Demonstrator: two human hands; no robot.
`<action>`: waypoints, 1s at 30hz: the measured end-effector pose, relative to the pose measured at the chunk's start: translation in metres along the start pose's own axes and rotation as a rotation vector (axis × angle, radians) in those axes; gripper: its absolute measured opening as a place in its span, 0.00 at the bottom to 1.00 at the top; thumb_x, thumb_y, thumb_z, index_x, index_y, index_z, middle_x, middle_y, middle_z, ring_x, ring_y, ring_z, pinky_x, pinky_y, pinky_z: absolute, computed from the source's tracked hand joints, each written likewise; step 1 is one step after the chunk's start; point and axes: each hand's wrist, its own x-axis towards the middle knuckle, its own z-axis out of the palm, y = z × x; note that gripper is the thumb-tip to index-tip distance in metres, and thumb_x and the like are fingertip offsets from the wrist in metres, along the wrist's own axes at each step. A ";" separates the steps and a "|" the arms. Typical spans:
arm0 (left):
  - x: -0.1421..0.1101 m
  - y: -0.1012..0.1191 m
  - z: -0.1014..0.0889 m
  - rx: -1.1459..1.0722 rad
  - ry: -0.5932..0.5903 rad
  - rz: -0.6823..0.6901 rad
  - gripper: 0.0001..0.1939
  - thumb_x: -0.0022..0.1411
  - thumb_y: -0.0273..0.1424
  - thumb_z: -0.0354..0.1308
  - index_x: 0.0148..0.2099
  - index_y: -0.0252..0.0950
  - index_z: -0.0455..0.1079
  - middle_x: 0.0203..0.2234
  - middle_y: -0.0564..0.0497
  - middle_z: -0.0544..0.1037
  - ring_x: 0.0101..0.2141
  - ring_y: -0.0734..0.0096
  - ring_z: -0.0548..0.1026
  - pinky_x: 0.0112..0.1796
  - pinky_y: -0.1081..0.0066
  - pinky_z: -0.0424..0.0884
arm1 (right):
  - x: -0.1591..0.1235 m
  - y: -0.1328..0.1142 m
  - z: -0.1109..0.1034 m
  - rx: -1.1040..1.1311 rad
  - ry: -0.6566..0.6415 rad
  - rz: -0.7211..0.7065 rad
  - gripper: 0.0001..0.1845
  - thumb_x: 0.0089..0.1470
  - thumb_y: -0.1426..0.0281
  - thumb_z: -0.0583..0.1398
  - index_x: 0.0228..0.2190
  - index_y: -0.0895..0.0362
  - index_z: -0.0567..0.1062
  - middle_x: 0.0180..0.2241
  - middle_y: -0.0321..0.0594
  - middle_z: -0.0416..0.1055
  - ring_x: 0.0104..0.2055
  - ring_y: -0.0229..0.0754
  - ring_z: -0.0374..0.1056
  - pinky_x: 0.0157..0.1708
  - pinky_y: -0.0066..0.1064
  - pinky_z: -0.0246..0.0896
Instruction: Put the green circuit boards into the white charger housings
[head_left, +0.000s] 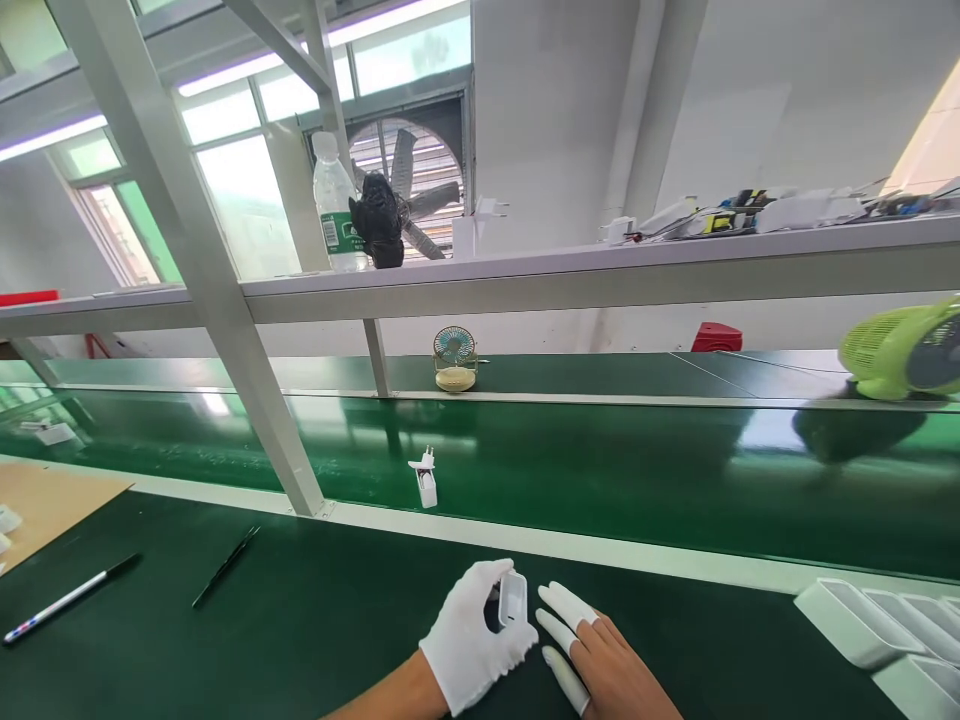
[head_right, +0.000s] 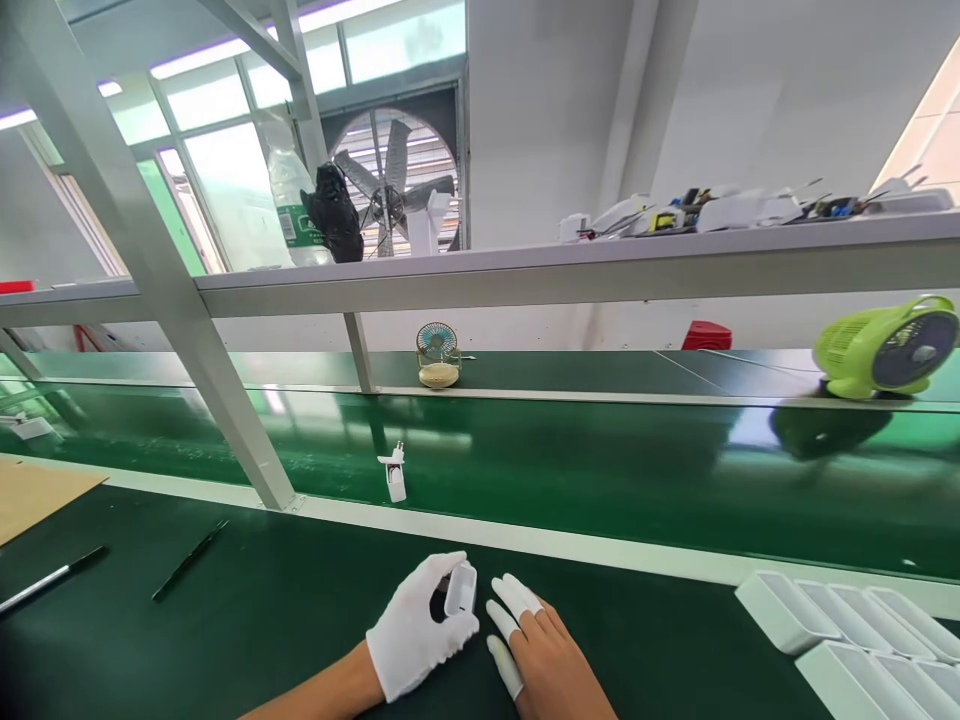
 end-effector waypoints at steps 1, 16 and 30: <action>0.000 0.000 0.000 0.003 0.000 0.006 0.32 0.46 0.28 0.64 0.57 0.33 0.70 0.51 0.42 0.76 0.51 0.54 0.74 0.57 0.57 0.68 | 0.000 0.000 0.000 0.014 -0.002 0.008 0.13 0.63 0.75 0.52 0.37 0.53 0.76 0.38 0.43 0.78 0.45 0.49 0.74 0.50 0.44 0.69; -0.001 0.006 -0.001 0.030 0.029 -0.003 0.32 0.46 0.28 0.62 0.56 0.36 0.70 0.49 0.44 0.77 0.47 0.57 0.75 0.53 0.58 0.70 | 0.004 -0.002 -0.009 -0.029 -0.049 -0.003 0.17 0.63 0.75 0.51 0.47 0.56 0.76 0.49 0.49 0.76 0.49 0.51 0.74 0.49 0.46 0.72; 0.001 -0.006 -0.003 0.064 -0.056 0.056 0.35 0.30 0.30 0.76 0.46 0.36 0.72 0.38 0.51 0.74 0.38 0.64 0.72 0.41 0.63 0.72 | 0.006 -0.004 -0.011 0.005 -0.042 -0.003 0.15 0.62 0.76 0.52 0.44 0.57 0.77 0.45 0.50 0.77 0.53 0.52 0.72 0.51 0.45 0.71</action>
